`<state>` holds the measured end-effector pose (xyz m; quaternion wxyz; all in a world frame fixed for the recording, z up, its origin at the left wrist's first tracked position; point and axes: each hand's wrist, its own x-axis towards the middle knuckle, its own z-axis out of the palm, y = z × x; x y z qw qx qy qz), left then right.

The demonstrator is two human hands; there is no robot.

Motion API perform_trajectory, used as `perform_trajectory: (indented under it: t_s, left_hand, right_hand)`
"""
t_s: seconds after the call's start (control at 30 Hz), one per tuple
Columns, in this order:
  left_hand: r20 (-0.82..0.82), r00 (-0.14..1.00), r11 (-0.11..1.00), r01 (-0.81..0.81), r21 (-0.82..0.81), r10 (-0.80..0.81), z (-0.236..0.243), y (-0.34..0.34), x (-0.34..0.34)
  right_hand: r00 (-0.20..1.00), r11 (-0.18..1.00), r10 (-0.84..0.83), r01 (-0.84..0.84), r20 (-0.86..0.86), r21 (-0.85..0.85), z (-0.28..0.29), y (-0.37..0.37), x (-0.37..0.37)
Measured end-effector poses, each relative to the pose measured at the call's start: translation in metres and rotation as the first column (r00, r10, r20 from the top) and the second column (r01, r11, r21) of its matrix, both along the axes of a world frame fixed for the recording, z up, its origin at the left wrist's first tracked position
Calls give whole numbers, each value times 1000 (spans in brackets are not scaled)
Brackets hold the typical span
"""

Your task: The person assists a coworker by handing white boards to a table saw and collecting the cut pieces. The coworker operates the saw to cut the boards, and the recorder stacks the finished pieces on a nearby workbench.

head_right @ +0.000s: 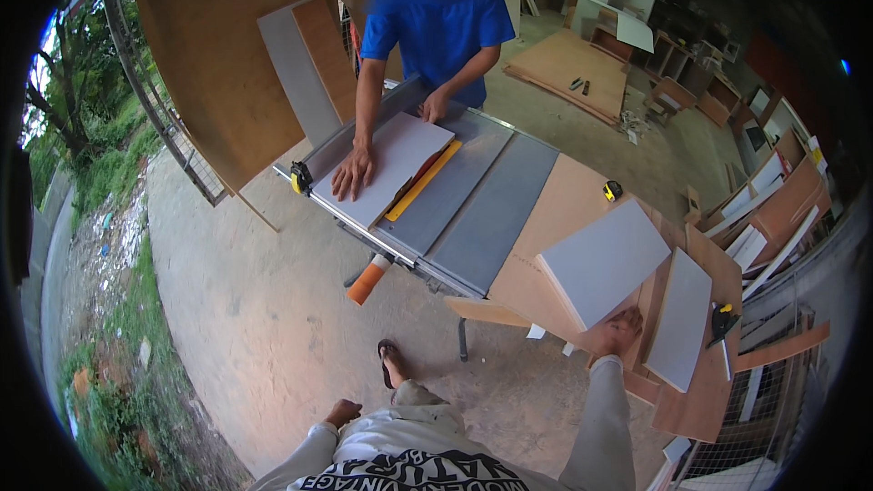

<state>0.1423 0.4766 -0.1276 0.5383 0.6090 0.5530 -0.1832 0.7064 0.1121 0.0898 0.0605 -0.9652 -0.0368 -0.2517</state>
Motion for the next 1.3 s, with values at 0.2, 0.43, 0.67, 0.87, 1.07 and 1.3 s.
perform_trajectory:
  t_s: [0.2, 0.43, 0.67, 0.87, 1.07, 1.3]
  left_hand:
    - [593, 607, 837, -488, -247, 529, 44, 108, 97]
    - [695, 113, 678, -373, -633, 710, 171, 226, 212]
    - [710, 160, 719, -299, -627, 686, 201, 247, 257]
    - [665, 109, 648, -384, -658, 739, 208, 239, 280]
    - [676, 102, 661, -357, -660, 730, 205, 241, 278]
    - [794, 111, 781, -302, -546, 598, 206, 242, 274]
  right_hand:
    - [1000, 1000, 7, -7, 1, 24, 1, 8, -2]
    - [997, 997, 61, -63, 38, 38, 11, 18, -9]
    - [999, 997, 49, -50, 13, 56, 13, 19, -9]
    - [999, 999, 24, -26, 49, 40, 15, 20, -10]
    - [1000, 999, 23, -23, 7, 30, 14, 17, -9]
    - [1000, 1000, 10, -10, 16, 12, 12, 15, -8]
